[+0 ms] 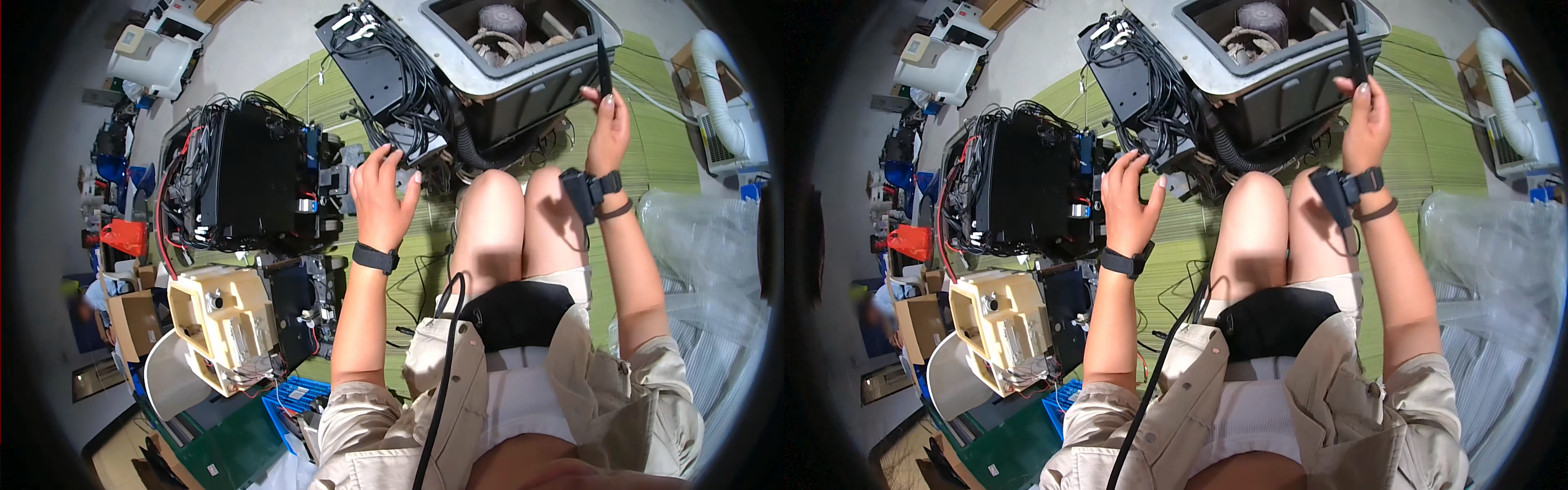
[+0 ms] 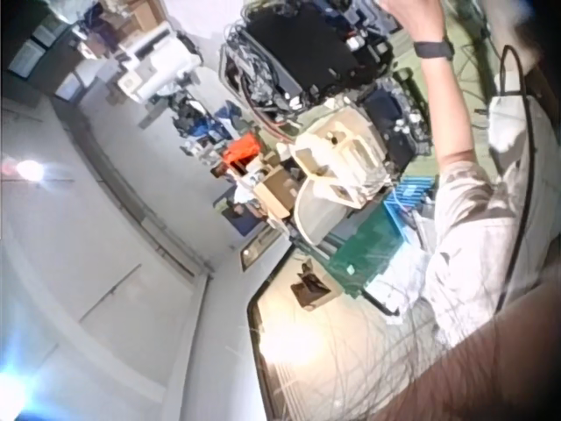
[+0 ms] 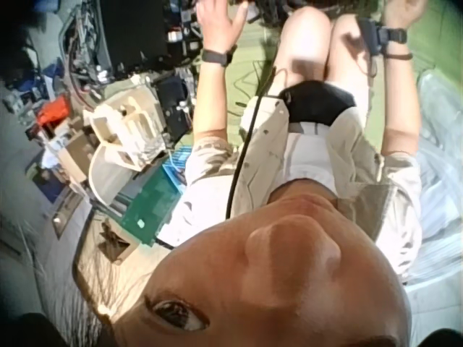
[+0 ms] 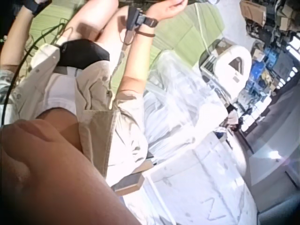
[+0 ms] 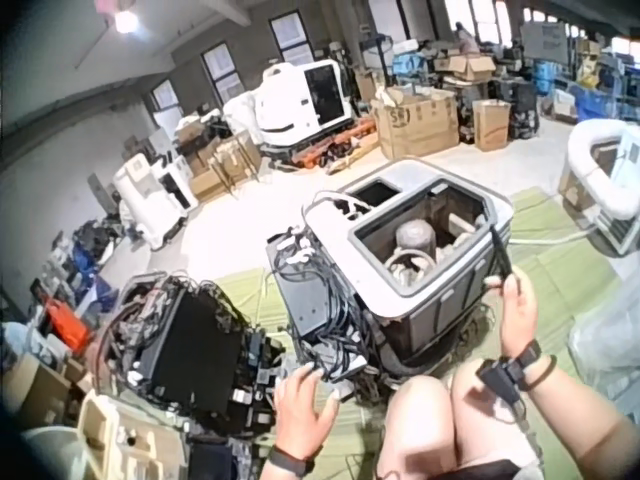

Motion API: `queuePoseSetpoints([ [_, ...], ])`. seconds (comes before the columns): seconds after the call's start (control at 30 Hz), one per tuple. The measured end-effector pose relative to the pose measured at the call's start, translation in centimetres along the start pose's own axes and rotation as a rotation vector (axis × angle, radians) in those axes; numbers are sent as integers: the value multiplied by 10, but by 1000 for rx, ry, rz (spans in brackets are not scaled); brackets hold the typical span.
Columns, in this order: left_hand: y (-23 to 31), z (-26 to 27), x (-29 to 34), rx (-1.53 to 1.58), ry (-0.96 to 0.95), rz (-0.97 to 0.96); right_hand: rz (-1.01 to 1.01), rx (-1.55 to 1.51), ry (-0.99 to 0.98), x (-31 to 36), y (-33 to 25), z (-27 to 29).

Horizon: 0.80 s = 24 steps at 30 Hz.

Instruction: Assembling or repairing the internal wiring and electronic components of a large piece of equipment.

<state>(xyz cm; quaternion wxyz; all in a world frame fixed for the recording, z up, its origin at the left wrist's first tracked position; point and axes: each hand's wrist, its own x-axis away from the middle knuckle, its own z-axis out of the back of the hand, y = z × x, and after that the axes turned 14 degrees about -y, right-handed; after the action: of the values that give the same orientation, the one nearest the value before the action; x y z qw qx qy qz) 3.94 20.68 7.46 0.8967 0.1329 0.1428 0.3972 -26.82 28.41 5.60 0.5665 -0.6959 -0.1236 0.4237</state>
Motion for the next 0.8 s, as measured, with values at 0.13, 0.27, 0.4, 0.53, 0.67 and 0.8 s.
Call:
queuePoseSetpoints([
  [0.13,1,4,-12,-32,-26,-6,95,191,-24,-57,22,12],
  [0.27,0,5,-23,-99,-24,-42,125,366,-68,-90,45,13],
  [0.4,-4,2,-30,-74,-61,-40,132,434,-64,-109,61,2],
  [0.53,-6,-4,-31,-79,-154,-25,238,432,-39,-117,70,0],
  [0.67,-7,-12,-32,-23,-117,-26,303,521,-7,-119,75,0],
  [0.8,-6,-18,-30,-64,-45,4,306,524,-53,-119,71,1],
])
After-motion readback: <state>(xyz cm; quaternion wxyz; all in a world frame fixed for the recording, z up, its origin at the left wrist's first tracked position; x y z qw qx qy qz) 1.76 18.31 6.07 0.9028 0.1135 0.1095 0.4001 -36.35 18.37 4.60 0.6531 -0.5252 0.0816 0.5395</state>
